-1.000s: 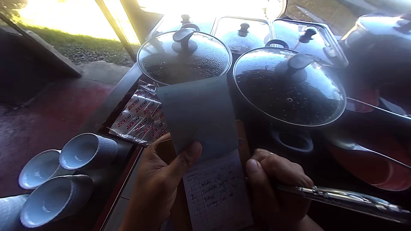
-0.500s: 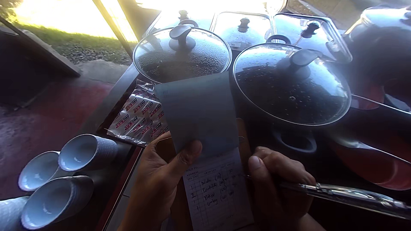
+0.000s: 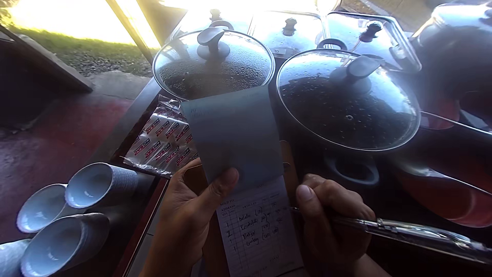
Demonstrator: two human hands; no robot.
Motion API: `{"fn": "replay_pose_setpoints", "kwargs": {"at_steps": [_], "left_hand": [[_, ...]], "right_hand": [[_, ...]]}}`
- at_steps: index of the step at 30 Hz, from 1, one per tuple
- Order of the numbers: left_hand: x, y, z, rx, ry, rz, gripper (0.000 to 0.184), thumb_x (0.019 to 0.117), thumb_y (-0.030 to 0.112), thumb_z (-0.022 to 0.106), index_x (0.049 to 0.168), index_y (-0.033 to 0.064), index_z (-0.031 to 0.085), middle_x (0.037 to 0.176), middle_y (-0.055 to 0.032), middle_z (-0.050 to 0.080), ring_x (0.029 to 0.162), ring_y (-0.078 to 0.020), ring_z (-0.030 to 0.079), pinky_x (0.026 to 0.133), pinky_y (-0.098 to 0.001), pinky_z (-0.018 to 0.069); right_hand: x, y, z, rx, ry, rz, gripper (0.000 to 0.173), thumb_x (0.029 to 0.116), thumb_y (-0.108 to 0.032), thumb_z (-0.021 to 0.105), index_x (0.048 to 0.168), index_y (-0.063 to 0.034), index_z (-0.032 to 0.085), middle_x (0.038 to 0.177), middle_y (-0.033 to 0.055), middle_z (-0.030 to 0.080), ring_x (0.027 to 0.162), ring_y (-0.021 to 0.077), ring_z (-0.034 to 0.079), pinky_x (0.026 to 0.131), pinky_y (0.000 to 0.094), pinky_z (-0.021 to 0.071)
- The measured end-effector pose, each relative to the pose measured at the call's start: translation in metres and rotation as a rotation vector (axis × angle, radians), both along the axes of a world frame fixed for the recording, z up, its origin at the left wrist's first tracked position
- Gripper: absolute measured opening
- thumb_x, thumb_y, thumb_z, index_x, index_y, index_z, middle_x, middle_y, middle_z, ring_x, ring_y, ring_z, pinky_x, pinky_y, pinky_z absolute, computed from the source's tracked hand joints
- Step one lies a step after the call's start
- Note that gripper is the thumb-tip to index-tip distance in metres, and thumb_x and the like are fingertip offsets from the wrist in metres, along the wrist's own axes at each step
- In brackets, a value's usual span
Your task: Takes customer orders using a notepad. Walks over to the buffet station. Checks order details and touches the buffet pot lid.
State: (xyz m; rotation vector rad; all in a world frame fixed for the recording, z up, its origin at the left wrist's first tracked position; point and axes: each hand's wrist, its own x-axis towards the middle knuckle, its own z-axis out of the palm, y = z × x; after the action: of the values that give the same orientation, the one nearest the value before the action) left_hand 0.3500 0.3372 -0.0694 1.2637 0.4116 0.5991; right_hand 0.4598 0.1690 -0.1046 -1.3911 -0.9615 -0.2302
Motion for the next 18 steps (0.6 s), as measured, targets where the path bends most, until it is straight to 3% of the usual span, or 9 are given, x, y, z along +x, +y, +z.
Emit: {"fn": "replay_pose_setpoints", "kwargs": {"at_steps": [9, 18], "left_hand": [[0.0040, 0.0022, -0.0028, -0.029, 0.044, 0.013, 0.018, 0.0908, 0.021, 0.075, 0.108, 0.0135, 0.074, 0.093, -0.0061, 0.076, 0.082, -0.0112, 0.074, 0.075, -0.0265, 0.0636], [0.0086, 0.0022, -0.0019, -0.024, 0.046, -0.005, 0.020, 0.0916, 0.021, 0.075, 0.110, 0.0140, 0.074, 0.094, -0.0061, 0.075, 0.083, -0.0115, 0.074, 0.075, -0.0272, 0.0637]], "right_hand": [[0.0019, -0.0027, -0.0016, 0.066, 0.048, 0.062, 0.025, 0.1019, -0.011, 0.057, 0.077, -0.0094, 0.051, 0.064, -0.0006, 0.052, 0.060, 0.0026, 0.054, 0.057, 0.0156, 0.0452], [0.0010, -0.0038, -0.0054, 0.028, 0.022, 0.055, 0.028, 0.0997, -0.010, 0.058, 0.073, -0.0097, 0.048, 0.061, -0.0005, 0.048, 0.058, 0.0035, 0.051, 0.058, 0.0166, 0.0432]]}}
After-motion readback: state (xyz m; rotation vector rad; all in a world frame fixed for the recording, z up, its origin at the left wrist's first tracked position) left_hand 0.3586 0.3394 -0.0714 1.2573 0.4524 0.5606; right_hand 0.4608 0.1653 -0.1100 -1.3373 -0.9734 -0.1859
